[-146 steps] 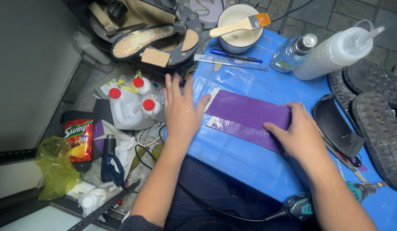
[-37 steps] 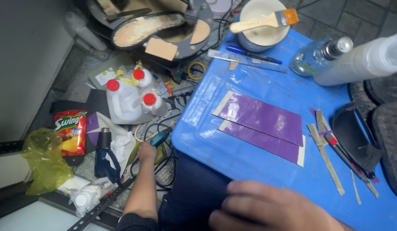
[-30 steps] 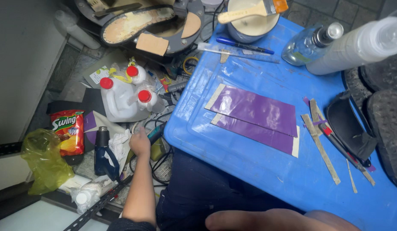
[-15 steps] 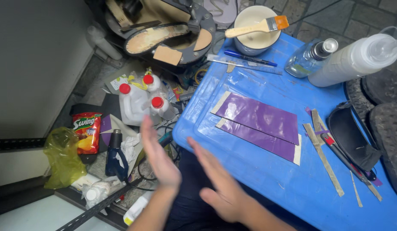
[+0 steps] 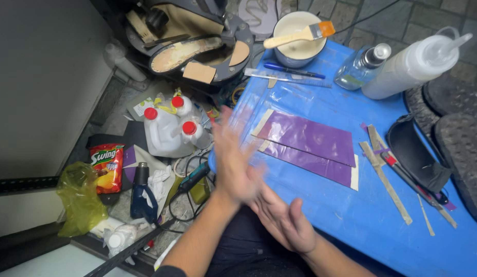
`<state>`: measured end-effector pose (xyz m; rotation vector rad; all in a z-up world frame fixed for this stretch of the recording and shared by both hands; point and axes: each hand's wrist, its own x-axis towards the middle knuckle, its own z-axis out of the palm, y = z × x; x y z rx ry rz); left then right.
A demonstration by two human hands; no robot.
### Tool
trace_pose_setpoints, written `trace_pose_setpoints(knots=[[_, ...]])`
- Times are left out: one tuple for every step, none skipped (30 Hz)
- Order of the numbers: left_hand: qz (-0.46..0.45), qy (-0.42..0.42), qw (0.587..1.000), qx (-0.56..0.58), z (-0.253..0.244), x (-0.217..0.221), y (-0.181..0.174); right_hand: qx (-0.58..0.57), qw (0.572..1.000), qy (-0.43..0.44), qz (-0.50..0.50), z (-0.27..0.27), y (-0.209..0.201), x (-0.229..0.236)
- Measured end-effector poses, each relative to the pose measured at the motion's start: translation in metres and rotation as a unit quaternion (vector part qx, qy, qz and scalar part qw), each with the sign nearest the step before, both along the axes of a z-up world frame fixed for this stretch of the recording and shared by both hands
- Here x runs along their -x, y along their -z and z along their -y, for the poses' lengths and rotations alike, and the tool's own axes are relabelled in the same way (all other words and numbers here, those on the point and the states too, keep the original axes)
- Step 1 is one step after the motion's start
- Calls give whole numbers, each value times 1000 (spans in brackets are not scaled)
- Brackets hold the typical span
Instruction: The person uses a rotary tool to grind the edges of a purple rectangular material on a blue workbench. They pause to flip and inspect the piece, then resume grinding. The person also handles a dark rectangular piece and a paintbrush near a container of white liquid.
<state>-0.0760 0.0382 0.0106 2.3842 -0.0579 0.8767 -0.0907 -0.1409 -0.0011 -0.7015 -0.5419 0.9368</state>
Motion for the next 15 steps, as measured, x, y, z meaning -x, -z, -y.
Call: trace_pose_setpoints(knots=[[9, -30, 997, 74, 0, -4, -4, 2, 999, -7, 33, 2, -2, 5], [23, -65, 987, 146, 4, -10, -8, 36, 997, 17, 67, 1, -3, 4], [38, -99, 970, 218, 12, -13, -10, 69, 992, 42, 100, -2, -3, 3], [66, -13, 945, 321, 35, -14, -12, 103, 983, 69, 135, -5, -4, 2], [93, 74, 901, 418, 61, -9, -13, 79, 988, 95, 92, -11, -1, -5], [29, 42, 936, 349, 79, 6, -13, 57, 990, 119, 47, -19, 4, -16], [-36, 9, 961, 275, 96, 24, -13, 35, 989, 142, 1, -24, 9, -25], [-20, 52, 966, 253, 114, 42, -15, -2, 989, 146, -38, -30, 14, -38], [-6, 95, 969, 229, 124, 52, -14, -39, 985, 148, -78, -37, 19, -52], [-20, 89, 988, 127, 123, 53, -9, -70, 978, 151, -124, -41, 25, -55], [-34, 82, 996, 24, 120, 52, -4, -123, 976, 78, -164, -45, 31, -56], [-47, 78, 993, -79, 115, 50, -3, -176, 963, 8, -202, -49, 35, -56], [-41, 98, 992, -75, 106, 46, -1, -227, 942, -62, -238, -51, 38, -54], [-29, 121, 990, -71, 87, 36, 1, -229, 942, -72, -235, -50, 39, -52], [-17, 144, 987, -66, 68, 23, 2, -230, 942, -83, -232, -49, 38, -49]])
